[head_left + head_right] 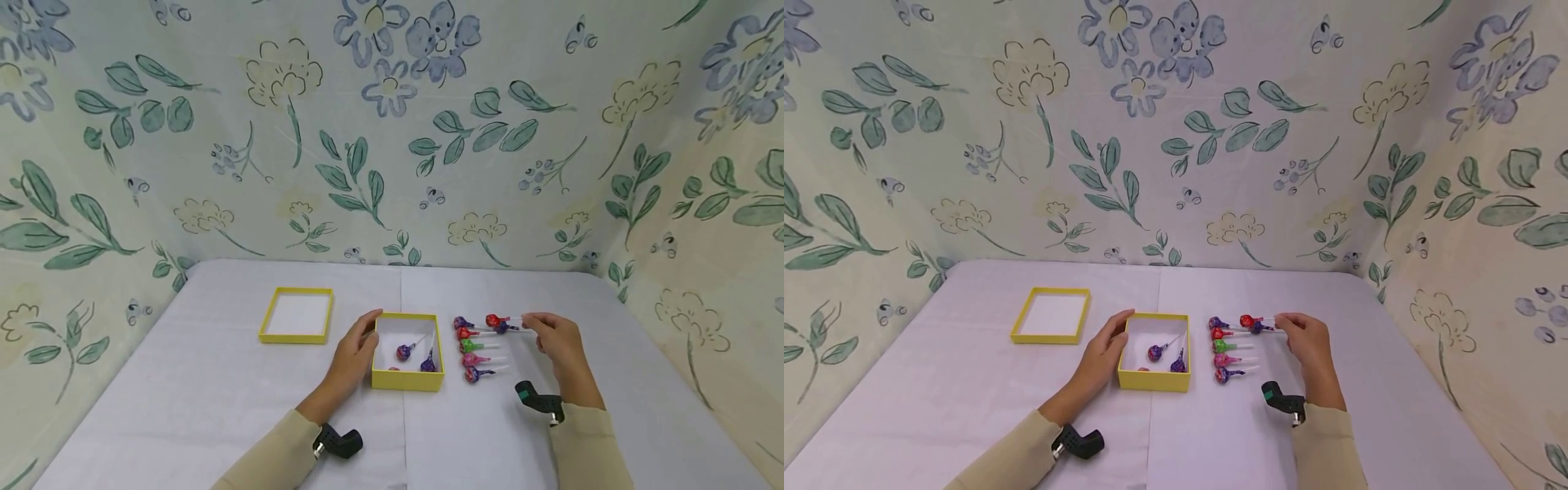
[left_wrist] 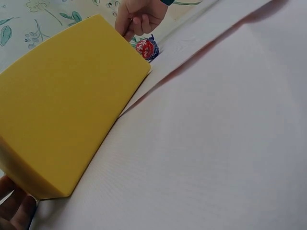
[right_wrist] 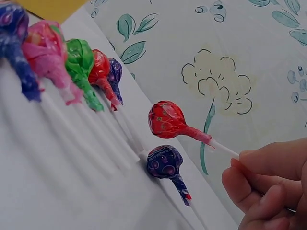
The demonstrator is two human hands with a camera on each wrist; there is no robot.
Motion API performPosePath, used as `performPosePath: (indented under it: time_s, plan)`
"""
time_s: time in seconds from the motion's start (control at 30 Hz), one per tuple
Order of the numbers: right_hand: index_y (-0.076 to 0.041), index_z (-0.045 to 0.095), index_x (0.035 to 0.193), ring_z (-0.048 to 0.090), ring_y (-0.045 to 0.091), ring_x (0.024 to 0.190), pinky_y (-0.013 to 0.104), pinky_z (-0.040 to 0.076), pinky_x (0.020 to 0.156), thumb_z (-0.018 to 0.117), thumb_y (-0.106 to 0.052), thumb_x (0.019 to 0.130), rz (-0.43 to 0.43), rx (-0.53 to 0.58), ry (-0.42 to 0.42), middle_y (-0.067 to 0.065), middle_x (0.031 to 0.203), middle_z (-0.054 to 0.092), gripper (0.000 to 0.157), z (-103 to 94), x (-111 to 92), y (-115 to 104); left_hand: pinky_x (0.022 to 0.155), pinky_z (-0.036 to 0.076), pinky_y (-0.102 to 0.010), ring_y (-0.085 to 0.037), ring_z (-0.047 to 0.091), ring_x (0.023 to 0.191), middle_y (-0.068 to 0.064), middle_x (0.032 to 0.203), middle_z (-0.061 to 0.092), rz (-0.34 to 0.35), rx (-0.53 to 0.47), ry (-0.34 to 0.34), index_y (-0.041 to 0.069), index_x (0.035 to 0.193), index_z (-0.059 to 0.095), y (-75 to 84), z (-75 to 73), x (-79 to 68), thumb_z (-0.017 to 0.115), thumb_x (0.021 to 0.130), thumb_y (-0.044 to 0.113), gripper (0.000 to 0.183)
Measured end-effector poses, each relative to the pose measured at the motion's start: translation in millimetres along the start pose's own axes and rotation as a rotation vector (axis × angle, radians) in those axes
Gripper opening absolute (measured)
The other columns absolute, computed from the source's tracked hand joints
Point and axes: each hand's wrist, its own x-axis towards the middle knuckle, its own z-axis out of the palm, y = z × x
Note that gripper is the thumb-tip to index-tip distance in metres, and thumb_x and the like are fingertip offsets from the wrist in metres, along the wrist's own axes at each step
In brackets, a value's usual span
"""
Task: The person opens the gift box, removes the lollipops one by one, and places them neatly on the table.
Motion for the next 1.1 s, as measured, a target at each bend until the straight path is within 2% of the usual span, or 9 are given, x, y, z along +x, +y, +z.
performPosePath:
  time_s: [0.17, 0.27, 0.5, 0.77, 1.1]
  plan:
    - [-0.005, 0.062, 0.123, 0.046, 0.014, 0.067, 0.025, 0.04, 0.056, 0.06, -0.039, 0.094, 0.007, 0.002, -0.006, 0.002, 0.101, 0.059, 0.044, -0.5, 2.2, 3.1, 0.107, 0.04, -0.039, -0.023, 0.045, 0.132, 0.002, 0.145, 0.045, 0.021, 0.016, -0.003, 0.034, 0.142, 0.043, 1.2, -0.2, -0.8, 0.043, 0.102, 0.02, 0.043]
    - [-0.005, 0.062, 0.124, 0.047, 0.016, 0.068, 0.026, 0.04, 0.056, 0.059, -0.038, 0.095, 0.009, -0.009, -0.007, 0.005, 0.103, 0.059, 0.044, -0.2, 3.1, 4.8, 0.107, 0.04, -0.04, -0.023, 0.045, 0.132, 0.002, 0.145, 0.045, 0.029, 0.021, 0.0, 0.033, 0.142, 0.043, 1.5, -0.2, -1.1, 0.043, 0.102, 0.019, 0.043]
    - [-0.005, 0.062, 0.123, 0.047, 0.017, 0.067, 0.028, 0.04, 0.057, 0.058, -0.039, 0.095, 0.019, -0.031, -0.015, 0.01, 0.107, 0.06, 0.044, -0.5, 4.8, 8.9, 0.107, 0.04, -0.037, -0.019, 0.045, 0.131, 0.006, 0.144, 0.045, -0.01, 0.024, 0.005, 0.038, 0.14, 0.043, 1.0, 1.1, -0.5, 0.044, 0.102, 0.017, 0.043]
    - [-0.005, 0.062, 0.124, 0.047, 0.018, 0.067, 0.028, 0.038, 0.057, 0.057, -0.039, 0.096, 0.02, -0.039, -0.013, 0.012, 0.107, 0.058, 0.045, -3.3, 4.7, 10.3, 0.107, 0.041, -0.037, -0.018, 0.046, 0.131, 0.006, 0.144, 0.045, -0.011, 0.028, 0.012, 0.039, 0.14, 0.044, 0.1, 1.6, -0.2, 0.044, 0.102, 0.016, 0.044]
    - [-0.002, 0.063, 0.122, 0.047, 0.016, 0.065, 0.027, 0.039, 0.058, 0.057, -0.034, 0.095, 0.015, -0.025, -0.035, 0.009, 0.102, 0.059, 0.042, -8.6, 3.8, 9.3, 0.108, 0.039, -0.037, -0.014, 0.044, 0.131, 0.007, 0.145, 0.043, -0.011, 0.025, 0.007, 0.038, 0.14, 0.043, 0.3, 1.0, 0.2, 0.044, 0.102, 0.017, 0.044]
